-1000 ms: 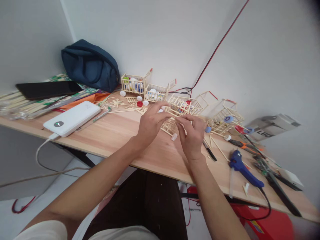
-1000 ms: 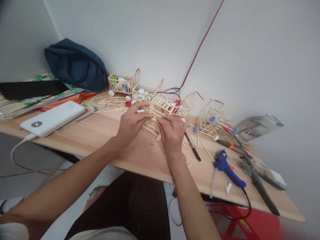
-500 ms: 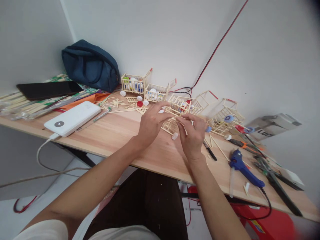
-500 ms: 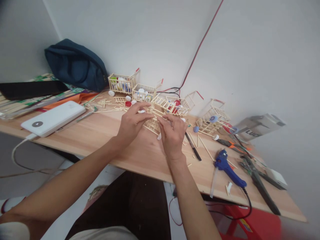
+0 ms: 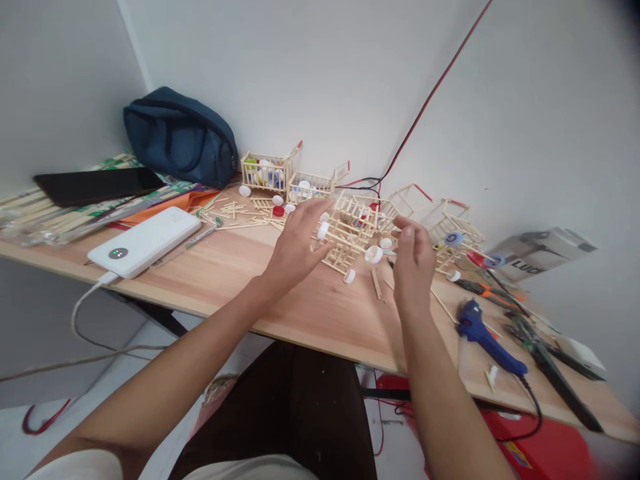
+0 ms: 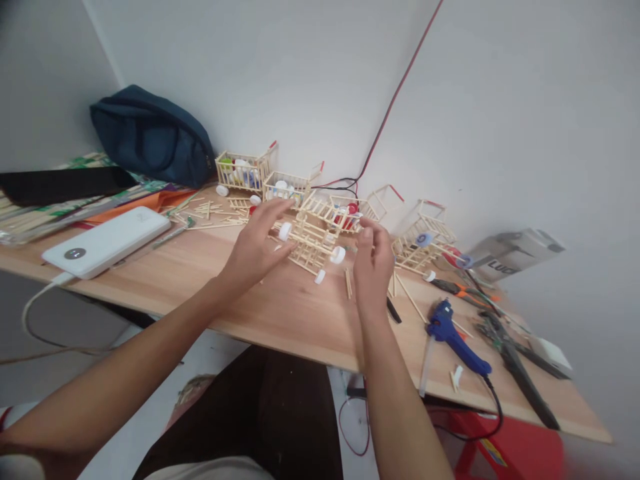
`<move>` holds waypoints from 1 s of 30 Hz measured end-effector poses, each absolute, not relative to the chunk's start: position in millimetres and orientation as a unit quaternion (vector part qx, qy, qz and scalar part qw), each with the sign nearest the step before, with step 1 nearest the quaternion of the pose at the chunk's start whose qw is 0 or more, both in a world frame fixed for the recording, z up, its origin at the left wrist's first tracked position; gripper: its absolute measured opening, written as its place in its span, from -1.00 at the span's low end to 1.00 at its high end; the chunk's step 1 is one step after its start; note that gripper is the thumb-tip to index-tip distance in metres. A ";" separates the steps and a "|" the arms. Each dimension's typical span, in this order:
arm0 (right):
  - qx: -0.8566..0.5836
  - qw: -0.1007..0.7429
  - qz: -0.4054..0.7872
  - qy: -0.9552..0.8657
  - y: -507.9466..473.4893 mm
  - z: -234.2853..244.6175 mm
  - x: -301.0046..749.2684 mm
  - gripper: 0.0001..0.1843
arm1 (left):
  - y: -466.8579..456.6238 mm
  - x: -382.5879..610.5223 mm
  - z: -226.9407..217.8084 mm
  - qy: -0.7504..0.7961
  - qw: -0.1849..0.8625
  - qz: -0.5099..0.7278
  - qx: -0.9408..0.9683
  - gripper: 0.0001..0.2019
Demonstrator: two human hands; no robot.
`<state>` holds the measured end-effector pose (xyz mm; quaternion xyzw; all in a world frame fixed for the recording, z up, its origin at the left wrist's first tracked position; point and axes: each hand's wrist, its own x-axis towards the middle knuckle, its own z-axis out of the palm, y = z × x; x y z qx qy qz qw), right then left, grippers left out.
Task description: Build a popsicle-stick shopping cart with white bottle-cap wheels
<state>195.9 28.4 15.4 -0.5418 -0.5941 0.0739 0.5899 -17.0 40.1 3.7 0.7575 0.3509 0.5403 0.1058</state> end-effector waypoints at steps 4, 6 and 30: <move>-0.585 0.535 0.237 -0.561 44.0 31.9 205.7 -0.45 | 42.6 -22.9 9.5 0.390 0.226 0.513 0.730 -0.22; -0.603 0.492 0.287 -0.558 51.2 39.0 206.6 -0.43 | 47.4 -25.2 15.1 0.414 0.317 0.495 0.695 -0.25; -0.560 0.481 0.301 -0.604 74.8 50.3 195.7 -0.66 | 72.0 -24.7 36.3 0.355 0.406 0.420 0.730 -0.41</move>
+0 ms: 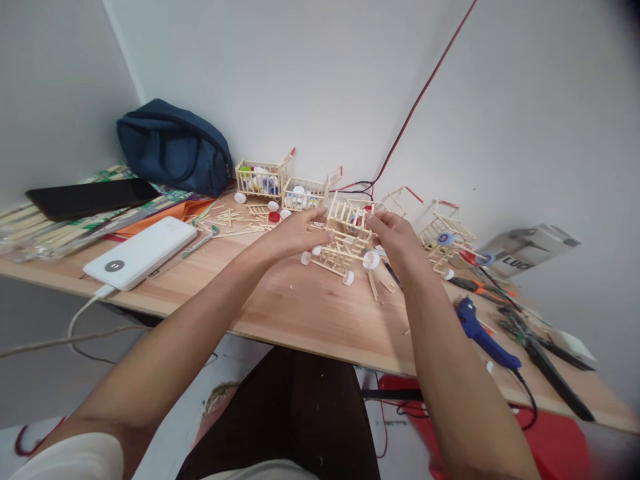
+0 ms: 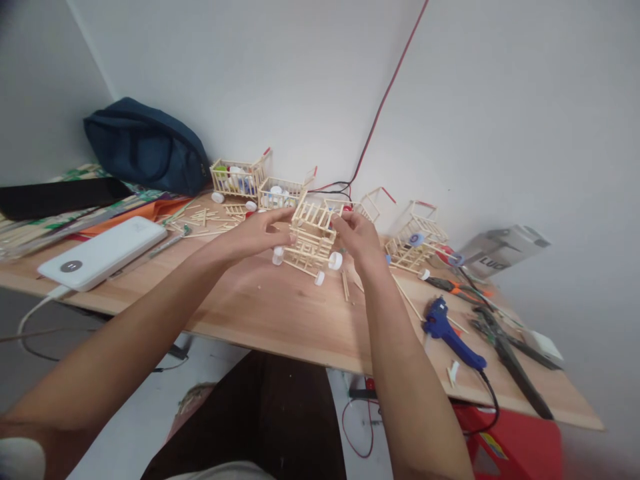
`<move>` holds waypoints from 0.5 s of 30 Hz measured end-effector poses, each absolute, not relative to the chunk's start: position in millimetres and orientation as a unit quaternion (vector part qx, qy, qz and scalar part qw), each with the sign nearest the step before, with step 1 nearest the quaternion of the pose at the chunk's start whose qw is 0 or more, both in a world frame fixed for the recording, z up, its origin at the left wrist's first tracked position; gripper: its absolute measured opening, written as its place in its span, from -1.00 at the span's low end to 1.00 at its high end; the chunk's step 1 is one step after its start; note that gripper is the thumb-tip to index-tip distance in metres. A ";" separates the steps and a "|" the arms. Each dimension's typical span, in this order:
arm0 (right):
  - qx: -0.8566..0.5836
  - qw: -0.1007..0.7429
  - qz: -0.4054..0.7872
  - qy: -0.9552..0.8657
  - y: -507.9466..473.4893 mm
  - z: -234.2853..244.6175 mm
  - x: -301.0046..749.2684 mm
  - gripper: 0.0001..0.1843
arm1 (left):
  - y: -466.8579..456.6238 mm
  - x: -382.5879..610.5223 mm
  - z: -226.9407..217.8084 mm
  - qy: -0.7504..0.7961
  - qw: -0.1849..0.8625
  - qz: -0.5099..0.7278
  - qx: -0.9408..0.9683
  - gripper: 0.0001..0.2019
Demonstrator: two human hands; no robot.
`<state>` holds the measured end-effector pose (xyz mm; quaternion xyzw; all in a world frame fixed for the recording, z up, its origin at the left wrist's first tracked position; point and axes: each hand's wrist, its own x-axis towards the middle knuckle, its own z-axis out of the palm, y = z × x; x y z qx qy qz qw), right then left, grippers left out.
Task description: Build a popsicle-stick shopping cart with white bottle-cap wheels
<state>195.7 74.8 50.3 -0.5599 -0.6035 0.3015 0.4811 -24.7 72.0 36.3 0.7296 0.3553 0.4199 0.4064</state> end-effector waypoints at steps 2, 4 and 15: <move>-0.553 0.496 0.301 -0.598 73.9 50.9 195.8 -0.70 | 70.8 -24.9 35.8 0.319 0.410 0.420 0.744 -0.40; -0.545 0.509 0.296 -0.596 71.0 51.7 195.9 -0.72 | 68.6 -24.3 34.8 0.296 0.415 0.420 0.751 -0.38; -0.510 0.568 0.203 -0.614 32.9 43.3 191.1 -0.67 | 43.8 -25.8 15.0 0.305 0.369 0.472 0.740 -0.32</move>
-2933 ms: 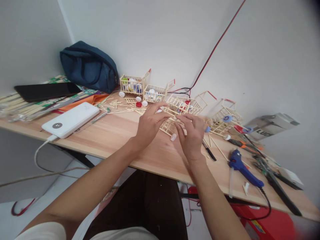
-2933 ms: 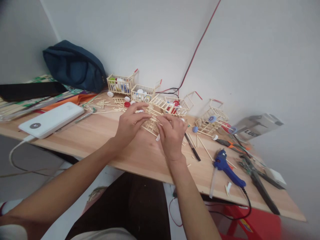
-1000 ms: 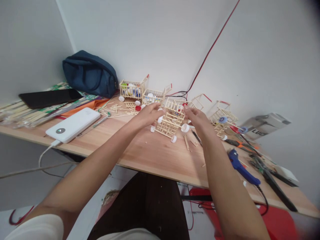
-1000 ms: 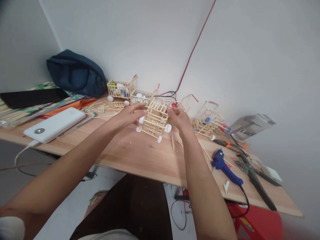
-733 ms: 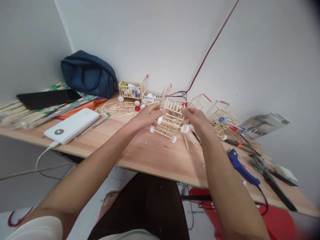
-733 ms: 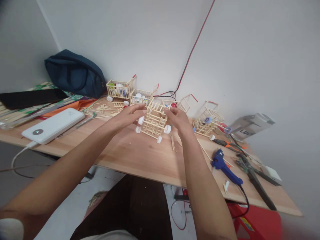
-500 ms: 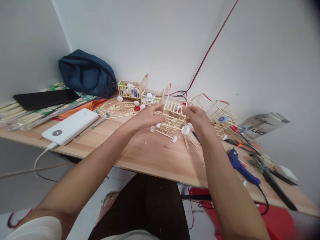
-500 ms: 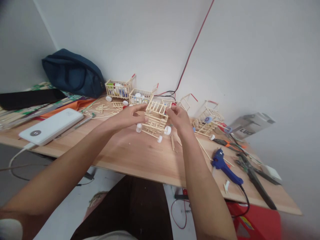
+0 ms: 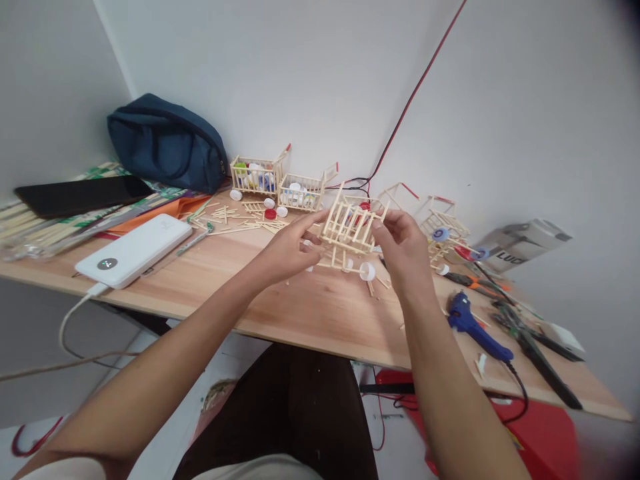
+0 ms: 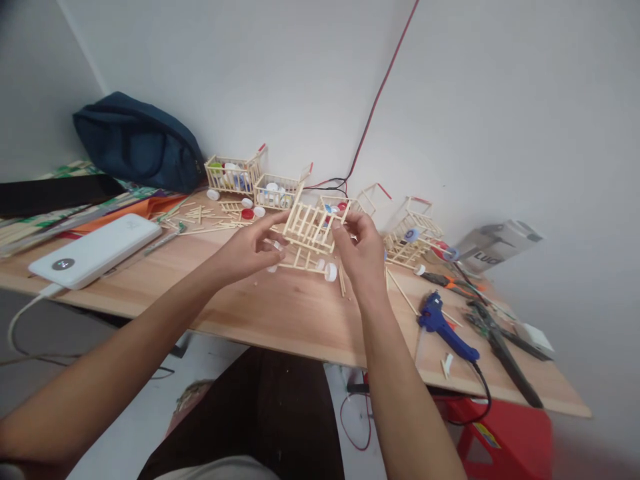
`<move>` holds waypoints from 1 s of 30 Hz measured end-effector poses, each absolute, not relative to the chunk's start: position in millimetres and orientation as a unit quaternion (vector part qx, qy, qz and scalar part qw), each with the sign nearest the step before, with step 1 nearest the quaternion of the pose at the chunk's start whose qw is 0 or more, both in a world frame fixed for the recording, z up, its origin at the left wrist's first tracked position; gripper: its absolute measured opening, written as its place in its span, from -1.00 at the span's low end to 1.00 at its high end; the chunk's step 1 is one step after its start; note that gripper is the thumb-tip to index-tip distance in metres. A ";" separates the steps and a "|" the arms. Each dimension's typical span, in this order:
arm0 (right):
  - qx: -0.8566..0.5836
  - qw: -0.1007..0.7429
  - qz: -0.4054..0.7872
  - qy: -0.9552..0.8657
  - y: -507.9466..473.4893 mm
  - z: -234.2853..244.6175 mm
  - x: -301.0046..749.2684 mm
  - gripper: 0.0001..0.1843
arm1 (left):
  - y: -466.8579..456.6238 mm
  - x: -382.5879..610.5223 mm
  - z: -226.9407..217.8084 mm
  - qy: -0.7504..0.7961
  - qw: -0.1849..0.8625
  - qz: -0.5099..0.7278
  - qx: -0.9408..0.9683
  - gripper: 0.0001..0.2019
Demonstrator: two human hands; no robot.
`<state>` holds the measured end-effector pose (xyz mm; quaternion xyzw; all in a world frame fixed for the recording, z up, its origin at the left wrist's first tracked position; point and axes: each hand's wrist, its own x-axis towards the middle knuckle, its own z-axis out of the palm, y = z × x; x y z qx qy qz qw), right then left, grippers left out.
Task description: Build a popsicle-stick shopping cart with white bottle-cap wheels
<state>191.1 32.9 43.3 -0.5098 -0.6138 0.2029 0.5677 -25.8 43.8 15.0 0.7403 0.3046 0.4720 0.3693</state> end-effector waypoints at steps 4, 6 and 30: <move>-0.494 0.571 0.163 -0.635 12.8 29.3 189.0 -0.67 | 29.5 -29.7 8.3 0.306 0.370 0.472 0.740 -0.31; -0.486 0.580 0.144 -0.638 0.5 20.2 187.8 -0.69 | 22.1 -31.6 3.1 0.319 0.377 0.469 0.732 -0.30; -0.503 0.550 0.150 -0.650 -54.8 -15.4 210.9 -0.79 | -31.4 -17.8 -20.7 0.440 0.287 0.333 0.783 -0.30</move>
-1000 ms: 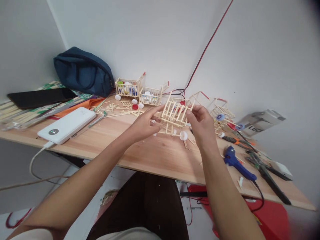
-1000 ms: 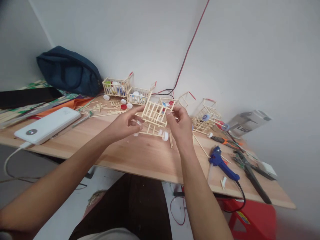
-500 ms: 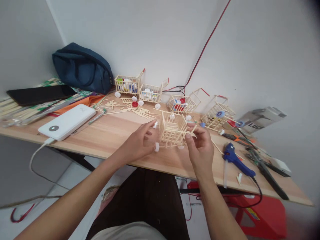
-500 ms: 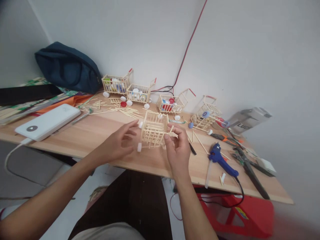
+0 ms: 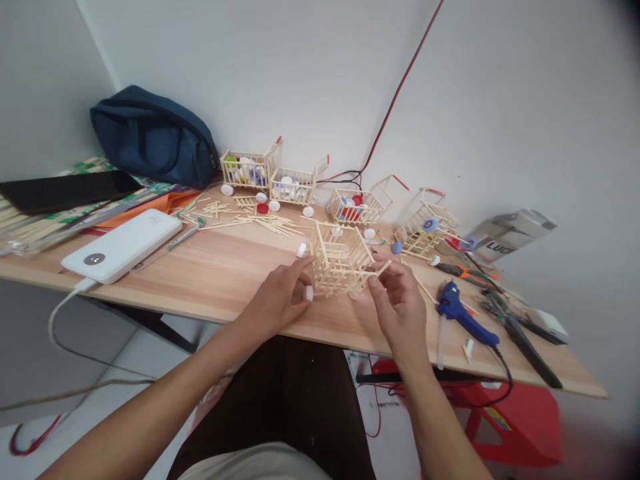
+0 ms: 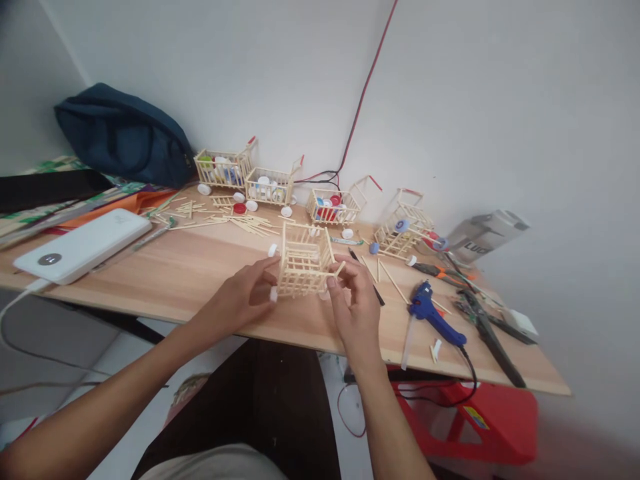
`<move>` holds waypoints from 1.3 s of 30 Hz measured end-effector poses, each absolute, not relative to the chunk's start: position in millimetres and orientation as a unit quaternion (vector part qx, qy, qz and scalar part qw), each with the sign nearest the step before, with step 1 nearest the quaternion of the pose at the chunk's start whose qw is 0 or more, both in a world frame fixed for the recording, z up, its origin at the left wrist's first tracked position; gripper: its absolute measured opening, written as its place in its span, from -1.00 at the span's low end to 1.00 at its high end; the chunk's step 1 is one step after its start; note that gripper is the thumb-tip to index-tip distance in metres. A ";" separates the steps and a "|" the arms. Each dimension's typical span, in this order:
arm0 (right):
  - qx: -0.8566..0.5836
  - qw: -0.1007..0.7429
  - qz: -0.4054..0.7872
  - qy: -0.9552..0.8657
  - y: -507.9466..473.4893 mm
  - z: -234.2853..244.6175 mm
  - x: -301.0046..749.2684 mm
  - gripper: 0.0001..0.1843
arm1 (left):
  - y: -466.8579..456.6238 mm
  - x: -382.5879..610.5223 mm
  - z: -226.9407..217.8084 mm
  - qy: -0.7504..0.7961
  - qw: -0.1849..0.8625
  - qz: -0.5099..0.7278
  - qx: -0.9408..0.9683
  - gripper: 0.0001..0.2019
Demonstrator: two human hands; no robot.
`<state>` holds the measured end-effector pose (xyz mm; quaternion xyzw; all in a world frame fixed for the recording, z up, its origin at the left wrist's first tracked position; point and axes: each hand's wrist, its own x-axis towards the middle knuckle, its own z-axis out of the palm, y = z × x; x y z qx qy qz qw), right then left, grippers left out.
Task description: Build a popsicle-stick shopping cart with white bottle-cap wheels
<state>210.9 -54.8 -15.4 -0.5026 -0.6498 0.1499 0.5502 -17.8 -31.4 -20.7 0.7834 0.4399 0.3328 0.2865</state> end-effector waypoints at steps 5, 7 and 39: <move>-0.505 0.545 0.133 -0.656 -56.6 -14.8 210.1 -0.79 | -22.9 -22.8 -18.6 0.426 0.311 0.322 0.786 -0.35; -0.507 0.547 0.133 -0.653 -57.0 -16.6 210.4 -0.80 | -20.2 -24.3 -19.5 0.416 0.317 0.324 0.788 -0.38; -0.555 0.369 0.076 -0.742 -59.5 -45.5 231.6 -0.81 | -29.1 -18.2 -2.1 0.323 0.104 0.391 0.855 -0.28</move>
